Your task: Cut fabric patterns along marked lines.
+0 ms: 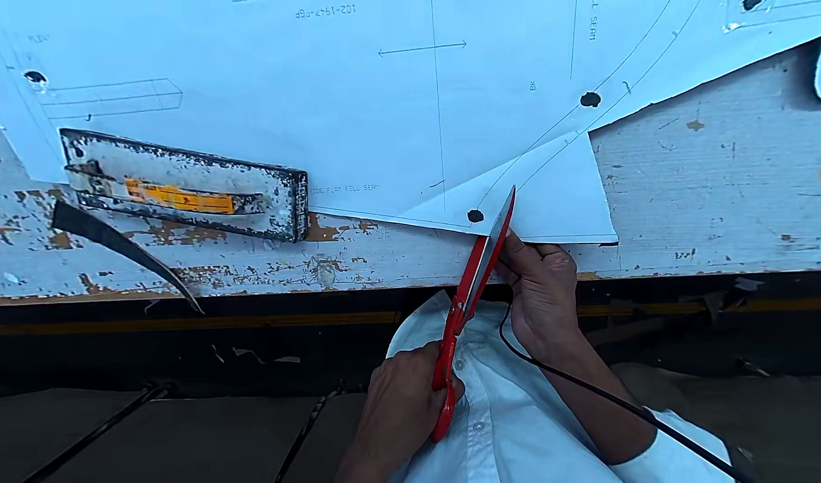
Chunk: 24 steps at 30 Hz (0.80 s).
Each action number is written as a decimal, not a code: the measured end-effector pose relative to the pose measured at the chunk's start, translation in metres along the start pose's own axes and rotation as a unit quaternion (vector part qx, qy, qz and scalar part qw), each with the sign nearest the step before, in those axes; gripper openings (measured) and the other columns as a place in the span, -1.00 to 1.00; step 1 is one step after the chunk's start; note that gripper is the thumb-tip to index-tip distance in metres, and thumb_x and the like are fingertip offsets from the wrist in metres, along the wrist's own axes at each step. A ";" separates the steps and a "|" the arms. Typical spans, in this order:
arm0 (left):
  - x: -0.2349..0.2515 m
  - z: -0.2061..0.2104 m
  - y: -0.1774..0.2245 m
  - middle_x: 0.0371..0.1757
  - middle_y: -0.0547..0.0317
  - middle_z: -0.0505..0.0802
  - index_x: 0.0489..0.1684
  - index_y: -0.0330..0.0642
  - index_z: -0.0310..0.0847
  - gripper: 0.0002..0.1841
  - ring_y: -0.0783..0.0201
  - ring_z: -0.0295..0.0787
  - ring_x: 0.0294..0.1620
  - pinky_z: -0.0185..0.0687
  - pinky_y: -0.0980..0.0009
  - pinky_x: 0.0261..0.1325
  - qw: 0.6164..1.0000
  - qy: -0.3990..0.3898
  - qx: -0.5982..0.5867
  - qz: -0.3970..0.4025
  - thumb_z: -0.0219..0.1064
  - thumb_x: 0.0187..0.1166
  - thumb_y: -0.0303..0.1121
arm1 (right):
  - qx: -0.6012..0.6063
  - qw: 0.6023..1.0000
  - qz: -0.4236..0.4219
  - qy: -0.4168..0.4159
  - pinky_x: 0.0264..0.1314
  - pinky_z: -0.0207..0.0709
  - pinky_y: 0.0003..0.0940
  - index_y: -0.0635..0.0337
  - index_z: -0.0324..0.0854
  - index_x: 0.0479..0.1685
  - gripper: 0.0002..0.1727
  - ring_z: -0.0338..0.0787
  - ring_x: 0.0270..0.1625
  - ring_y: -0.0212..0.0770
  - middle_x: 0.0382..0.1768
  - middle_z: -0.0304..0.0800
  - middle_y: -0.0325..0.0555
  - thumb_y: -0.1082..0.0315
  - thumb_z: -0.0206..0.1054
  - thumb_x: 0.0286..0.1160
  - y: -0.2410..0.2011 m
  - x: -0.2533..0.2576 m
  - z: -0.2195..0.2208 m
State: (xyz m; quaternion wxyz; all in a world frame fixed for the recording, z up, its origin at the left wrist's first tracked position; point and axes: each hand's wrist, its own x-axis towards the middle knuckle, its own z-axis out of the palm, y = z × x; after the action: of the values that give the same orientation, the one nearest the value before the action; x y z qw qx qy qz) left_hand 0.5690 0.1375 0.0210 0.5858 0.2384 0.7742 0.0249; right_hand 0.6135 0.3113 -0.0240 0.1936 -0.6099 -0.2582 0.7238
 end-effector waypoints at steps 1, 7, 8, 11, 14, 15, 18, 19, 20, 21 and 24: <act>0.001 0.000 0.000 -0.22 0.04 0.91 0.10 -0.18 0.80 -0.66 0.01 0.87 -0.13 0.69 -0.04 -0.04 1.000 -0.003 -0.001 0.000 0.34 0.53 -0.17 | -0.001 1.000 -0.001 0.002 -0.04 0.86 -0.38 0.36 0.70 -0.16 -0.94 0.96 -0.27 -0.25 -0.31 0.94 -0.04 0.58 0.43 0.49 0.000 0.000 0.000; 0.002 0.001 -0.001 -0.31 0.07 0.87 0.05 -0.15 0.82 -0.68 0.02 0.85 -0.20 0.67 -0.02 -0.10 1.000 0.006 0.010 0.006 0.34 0.53 -0.15 | -0.002 1.000 -0.004 0.007 -0.05 0.86 -0.39 0.35 0.70 -0.18 -0.95 0.96 -0.27 -0.26 -0.33 0.94 -0.06 0.58 0.44 0.48 0.001 0.000 0.001; 0.001 0.001 0.000 -0.31 0.06 0.87 0.05 -0.16 0.82 -0.68 0.01 0.85 -0.20 0.67 -0.03 -0.10 1.000 0.006 0.010 0.007 0.35 0.53 -0.16 | -0.003 1.000 -0.006 0.007 -0.05 0.86 -0.39 0.34 0.70 -0.19 -0.95 0.95 -0.27 -0.27 -0.33 0.94 -0.06 0.58 0.44 0.48 0.001 -0.001 0.001; 0.000 0.003 -0.001 -0.37 0.05 0.86 -0.04 -0.18 0.83 -0.70 0.00 0.85 -0.27 0.68 -0.03 -0.18 0.999 0.032 0.012 0.019 0.37 0.49 -0.17 | -0.003 1.000 -0.009 0.004 -0.04 0.86 -0.39 0.33 0.69 -0.18 -0.95 0.96 -0.26 -0.27 -0.32 0.94 -0.07 0.58 0.44 0.48 0.002 -0.001 0.000; -0.001 0.004 -0.002 -0.45 0.08 0.84 -0.15 -0.18 0.84 -0.73 0.04 0.84 -0.35 0.67 0.01 -0.24 0.998 0.056 0.010 0.028 0.39 0.44 -0.18 | -0.004 1.000 -0.011 0.009 -0.06 0.86 -0.39 0.32 0.70 -0.20 -0.95 0.96 -0.27 -0.27 -0.34 0.94 -0.08 0.58 0.44 0.48 0.002 -0.001 0.001; -0.001 0.004 -0.003 -0.46 0.10 0.83 -0.16 -0.17 0.84 -0.74 0.06 0.83 -0.36 0.66 0.02 -0.25 0.998 0.057 0.008 0.028 0.39 0.43 -0.18 | -0.003 1.000 -0.012 0.010 -0.06 0.86 -0.39 0.33 0.70 -0.19 -0.95 0.95 -0.27 -0.27 -0.34 0.94 -0.08 0.58 0.44 0.47 0.002 0.000 0.001; -0.001 0.005 -0.005 -0.48 0.11 0.83 -0.18 -0.16 0.85 -0.76 0.06 0.83 -0.38 0.67 0.03 -0.27 0.997 0.068 0.011 0.035 0.40 0.40 -0.20 | -0.002 1.000 -0.011 0.013 -0.04 0.86 -0.38 0.34 0.70 -0.18 -0.94 0.96 -0.27 -0.26 -0.33 0.94 -0.07 0.58 0.45 0.47 0.002 0.000 0.001; -0.001 0.004 -0.006 -0.46 0.11 0.84 -0.18 -0.15 0.85 -0.76 0.07 0.84 -0.37 0.68 0.03 -0.26 0.997 0.068 0.014 0.036 0.41 0.41 -0.21 | -0.002 1.000 -0.010 0.013 -0.03 0.87 -0.38 0.34 0.70 -0.17 -0.93 0.96 -0.26 -0.25 -0.32 0.94 -0.07 0.58 0.45 0.46 0.002 0.000 0.001; -0.001 0.003 -0.007 -0.46 0.12 0.85 -0.18 -0.15 0.85 -0.77 0.07 0.84 -0.35 0.68 0.03 -0.25 0.997 0.067 0.017 0.035 0.41 0.42 -0.20 | -0.002 1.000 -0.009 0.013 -0.03 0.87 -0.38 0.34 0.70 -0.17 -0.93 0.96 -0.26 -0.25 -0.32 0.94 -0.07 0.58 0.45 0.46 0.002 0.000 0.001; 0.000 0.002 -0.008 -0.47 0.13 0.85 -0.20 -0.14 0.85 -0.77 0.08 0.85 -0.36 0.68 0.04 -0.27 0.997 0.070 0.022 0.037 0.40 0.41 -0.20 | -0.003 1.000 -0.008 0.013 -0.03 0.87 -0.38 0.34 0.70 -0.17 -0.93 0.96 -0.26 -0.26 -0.32 0.94 -0.07 0.58 0.45 0.47 0.002 0.000 0.001; 0.000 -0.001 -0.013 -0.53 0.16 0.82 -0.28 -0.13 0.83 -0.79 0.11 0.82 -0.42 0.65 0.07 -0.33 0.995 0.078 0.031 0.047 0.41 0.39 -0.20 | -0.001 1.000 -0.006 0.013 -0.02 0.87 -0.38 0.33 0.69 -0.18 -0.93 0.96 -0.26 -0.26 -0.33 0.94 -0.07 0.59 0.44 0.47 0.001 0.000 0.001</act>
State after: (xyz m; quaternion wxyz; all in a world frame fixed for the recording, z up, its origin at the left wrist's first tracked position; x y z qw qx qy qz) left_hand 0.5636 0.1267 0.0174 0.5139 0.2900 0.8060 0.0474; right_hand 0.6129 0.3098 -0.0244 0.2007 -0.6176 -0.2606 0.7144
